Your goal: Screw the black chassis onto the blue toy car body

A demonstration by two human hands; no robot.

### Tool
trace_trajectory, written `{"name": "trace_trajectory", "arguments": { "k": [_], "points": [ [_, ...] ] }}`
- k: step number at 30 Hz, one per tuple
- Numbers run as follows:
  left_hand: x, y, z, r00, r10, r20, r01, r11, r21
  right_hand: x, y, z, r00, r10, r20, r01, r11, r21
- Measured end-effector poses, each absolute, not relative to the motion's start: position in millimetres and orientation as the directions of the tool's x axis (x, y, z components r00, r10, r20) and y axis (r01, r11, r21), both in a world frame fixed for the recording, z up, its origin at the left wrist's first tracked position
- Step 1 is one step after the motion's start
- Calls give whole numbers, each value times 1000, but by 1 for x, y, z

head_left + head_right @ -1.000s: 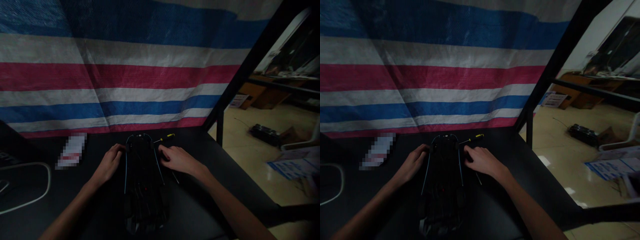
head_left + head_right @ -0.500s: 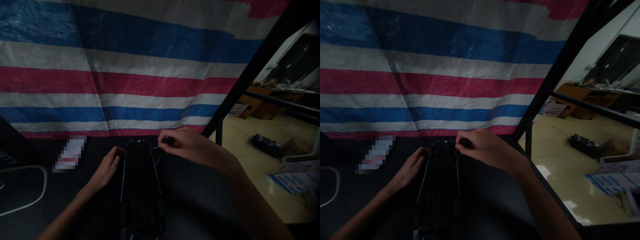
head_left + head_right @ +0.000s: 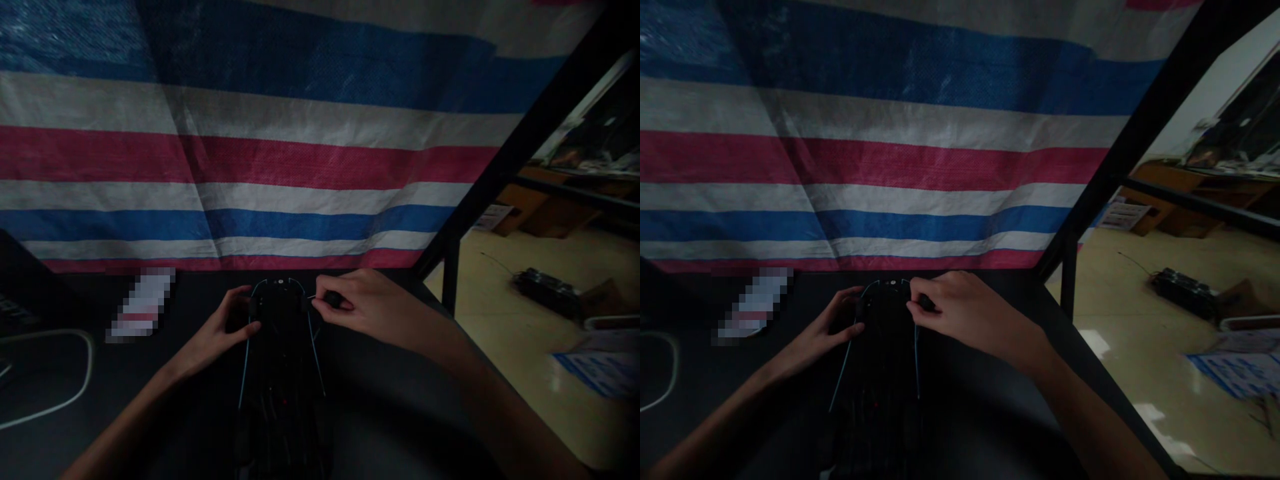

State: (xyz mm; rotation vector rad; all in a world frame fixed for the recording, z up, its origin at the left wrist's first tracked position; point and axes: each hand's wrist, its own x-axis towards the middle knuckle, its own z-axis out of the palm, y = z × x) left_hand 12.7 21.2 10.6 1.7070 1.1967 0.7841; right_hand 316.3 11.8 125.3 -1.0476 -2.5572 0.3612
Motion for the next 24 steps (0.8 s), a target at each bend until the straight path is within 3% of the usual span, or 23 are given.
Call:
{"name": "trace_trajectory", "arguments": {
  "k": [18, 24],
  "points": [
    [8, 25, 2, 348, 937, 24, 381, -164, 910, 310, 1, 125, -684, 700, 207, 619, 706, -344],
    [8, 27, 1, 357, 934, 16, 392, -166, 905, 299, -2, 112, -561, 775, 292, 797, 600, -61]
  ]
}}
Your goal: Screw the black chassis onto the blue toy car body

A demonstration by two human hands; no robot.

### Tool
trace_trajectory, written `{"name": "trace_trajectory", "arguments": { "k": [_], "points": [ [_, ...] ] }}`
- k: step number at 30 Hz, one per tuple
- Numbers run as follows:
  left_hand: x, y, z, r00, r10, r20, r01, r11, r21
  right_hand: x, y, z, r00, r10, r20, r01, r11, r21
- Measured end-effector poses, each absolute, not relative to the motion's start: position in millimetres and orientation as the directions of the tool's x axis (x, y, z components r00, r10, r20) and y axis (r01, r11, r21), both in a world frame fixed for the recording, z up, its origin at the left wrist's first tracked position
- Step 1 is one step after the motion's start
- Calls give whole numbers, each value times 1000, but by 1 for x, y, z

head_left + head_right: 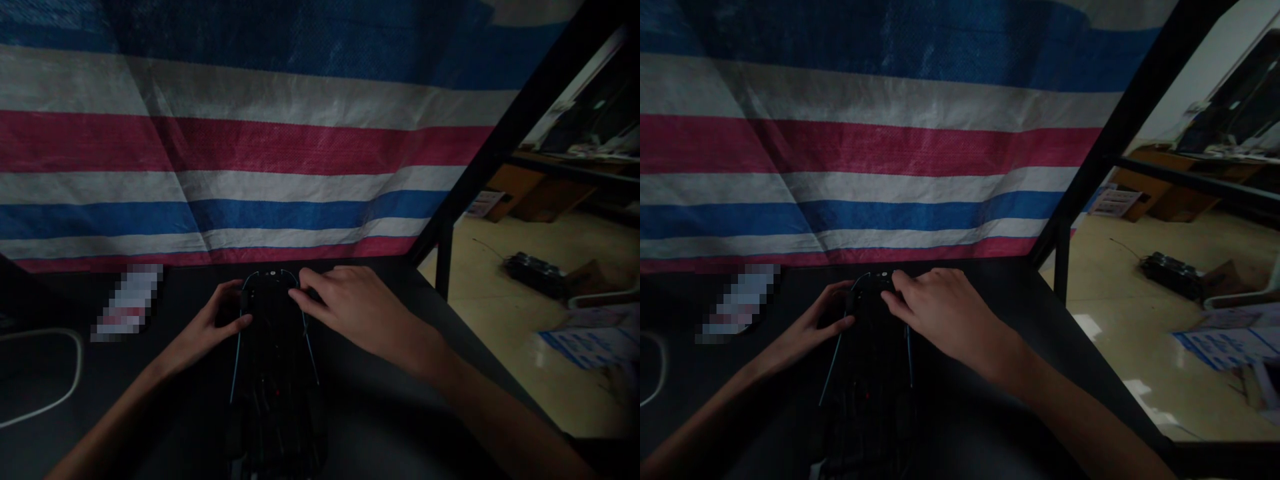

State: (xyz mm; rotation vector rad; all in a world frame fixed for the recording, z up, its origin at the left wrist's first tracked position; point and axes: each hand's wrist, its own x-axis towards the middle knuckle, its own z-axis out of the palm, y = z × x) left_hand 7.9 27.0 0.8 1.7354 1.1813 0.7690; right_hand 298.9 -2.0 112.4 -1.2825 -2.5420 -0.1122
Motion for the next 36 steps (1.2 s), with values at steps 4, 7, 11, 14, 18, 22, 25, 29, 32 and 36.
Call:
{"name": "trace_trajectory", "arguments": {
  "k": [4, 7, 11, 14, 18, 22, 25, 29, 32, 36],
  "points": [
    [9, 26, 2, 368, 930, 12, 378, -161, 912, 303, -3, 118, -649, 728, 223, 707, 685, -177],
    [10, 26, 3, 376, 926, 15, 365, -163, 917, 310, -6, 127, -701, 685, 198, 622, 723, -301],
    [8, 26, 2, 371, 928, 21, 379, -172, 909, 310, -9, 129, -715, 660, 231, 592, 747, -303],
    [7, 27, 2, 375, 927, 16, 382, -170, 909, 307, -7, 125, -681, 697, 225, 651, 717, -250],
    [8, 27, 2, 381, 924, 18, 384, -176, 906, 308, -3, 123, -667, 724, 177, 681, 689, -249],
    [8, 27, 3, 380, 925, 10, 388, -169, 906, 312, -4, 126, -717, 669, 198, 583, 730, -356],
    [9, 27, 3, 374, 928, 15, 390, -172, 905, 312, -7, 127, -737, 642, 211, 544, 749, -378],
    [8, 26, 2, 372, 928, 14, 388, -169, 906, 309, -7, 126, -698, 687, 204, 621, 722, -306],
    [8, 26, 2, 368, 930, 4, 403, -163, 901, 310, -4, 124, -679, 716, 158, 665, 692, -280],
    [9, 25, 2, 374, 927, 16, 375, -168, 912, 312, -1, 122, -710, 683, 173, 612, 719, -328]
  ]
}}
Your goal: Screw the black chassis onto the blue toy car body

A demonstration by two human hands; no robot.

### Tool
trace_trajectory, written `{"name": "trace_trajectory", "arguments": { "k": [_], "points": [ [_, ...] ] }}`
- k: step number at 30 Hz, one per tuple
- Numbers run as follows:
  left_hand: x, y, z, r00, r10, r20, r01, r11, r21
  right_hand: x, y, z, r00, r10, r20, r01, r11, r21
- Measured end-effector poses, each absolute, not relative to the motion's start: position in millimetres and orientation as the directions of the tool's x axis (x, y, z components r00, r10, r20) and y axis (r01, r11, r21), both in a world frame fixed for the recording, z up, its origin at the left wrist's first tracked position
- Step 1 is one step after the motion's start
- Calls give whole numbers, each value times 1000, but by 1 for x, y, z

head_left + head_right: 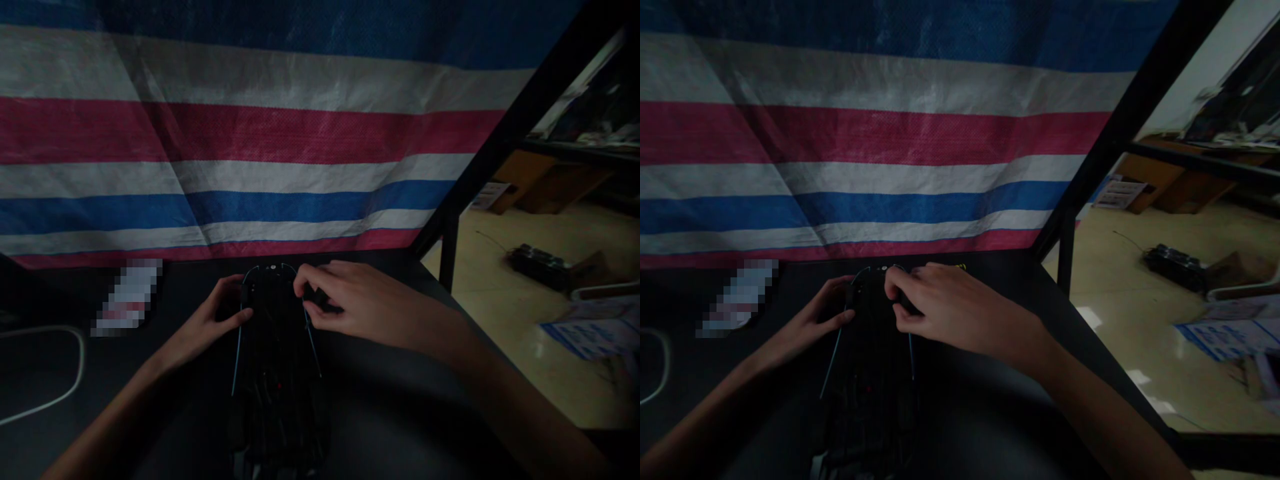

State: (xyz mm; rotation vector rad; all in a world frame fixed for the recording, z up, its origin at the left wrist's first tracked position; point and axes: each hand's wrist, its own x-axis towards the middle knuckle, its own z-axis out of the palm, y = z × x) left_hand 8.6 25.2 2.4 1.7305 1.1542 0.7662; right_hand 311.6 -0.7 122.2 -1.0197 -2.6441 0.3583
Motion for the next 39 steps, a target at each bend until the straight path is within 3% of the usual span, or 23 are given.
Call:
{"name": "trace_trajectory", "arguments": {
  "k": [9, 22, 29, 39],
  "points": [
    [12, 24, 9, 373, 928, -3, 389, -154, 908, 318, -1, 127, -745, 627, 225, 555, 771, -312],
    [13, 24, 10, 381, 925, 4, 410, -173, 895, 326, -6, 137, -806, 568, 168, 485, 796, -362],
    [12, 24, 8, 357, 934, 15, 428, -178, 886, 328, -6, 141, -835, 530, 151, 466, 825, -318],
    [10, 26, 4, 377, 926, 18, 420, -189, 888, 313, -5, 125, -793, 582, 181, 503, 792, -345]
  ]
}}
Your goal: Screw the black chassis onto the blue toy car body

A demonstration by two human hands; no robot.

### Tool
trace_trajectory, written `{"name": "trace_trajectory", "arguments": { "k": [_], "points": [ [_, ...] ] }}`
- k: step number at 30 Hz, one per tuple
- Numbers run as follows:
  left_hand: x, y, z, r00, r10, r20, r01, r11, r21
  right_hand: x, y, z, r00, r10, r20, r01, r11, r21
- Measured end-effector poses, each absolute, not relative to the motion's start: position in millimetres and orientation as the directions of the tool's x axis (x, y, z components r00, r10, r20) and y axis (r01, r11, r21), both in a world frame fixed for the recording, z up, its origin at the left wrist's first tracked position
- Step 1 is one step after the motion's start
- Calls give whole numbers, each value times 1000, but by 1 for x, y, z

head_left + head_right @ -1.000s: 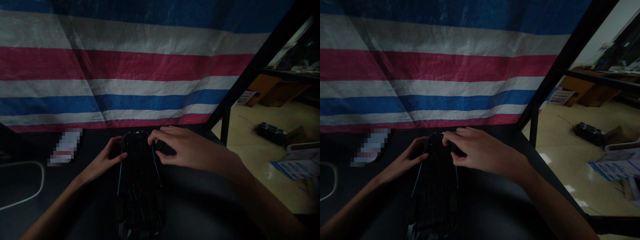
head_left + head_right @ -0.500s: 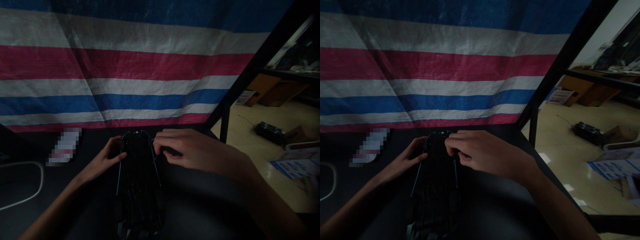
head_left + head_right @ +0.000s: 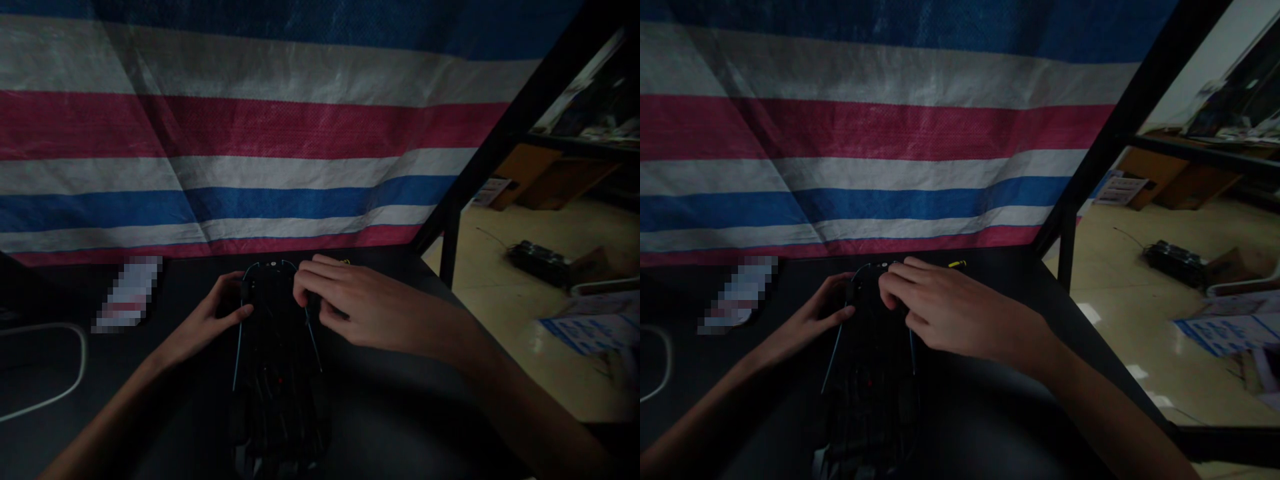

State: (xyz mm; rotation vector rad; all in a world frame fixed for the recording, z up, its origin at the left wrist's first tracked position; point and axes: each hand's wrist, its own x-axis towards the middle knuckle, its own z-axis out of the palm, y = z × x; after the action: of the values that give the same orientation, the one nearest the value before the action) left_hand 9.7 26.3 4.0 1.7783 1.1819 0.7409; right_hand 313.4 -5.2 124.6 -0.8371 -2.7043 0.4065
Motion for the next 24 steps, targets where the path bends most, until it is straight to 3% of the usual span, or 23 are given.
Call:
{"name": "trace_trajectory", "arguments": {
  "k": [3, 8, 14, 24],
  "points": [
    [10, 27, 3, 377, 926, 15, 403, -179, 898, 310, -7, 121, -708, 682, 185, 603, 719, -345],
    [12, 25, 6, 361, 932, 1, 407, -159, 900, 307, -5, 119, -616, 766, 186, 746, 642, -175],
    [10, 26, 4, 376, 926, 4, 396, -164, 904, 315, -5, 124, -700, 691, 182, 602, 707, -370],
    [10, 25, 4, 368, 930, -5, 424, -163, 891, 326, 1, 132, -787, 595, 162, 498, 769, -401]
  ]
}}
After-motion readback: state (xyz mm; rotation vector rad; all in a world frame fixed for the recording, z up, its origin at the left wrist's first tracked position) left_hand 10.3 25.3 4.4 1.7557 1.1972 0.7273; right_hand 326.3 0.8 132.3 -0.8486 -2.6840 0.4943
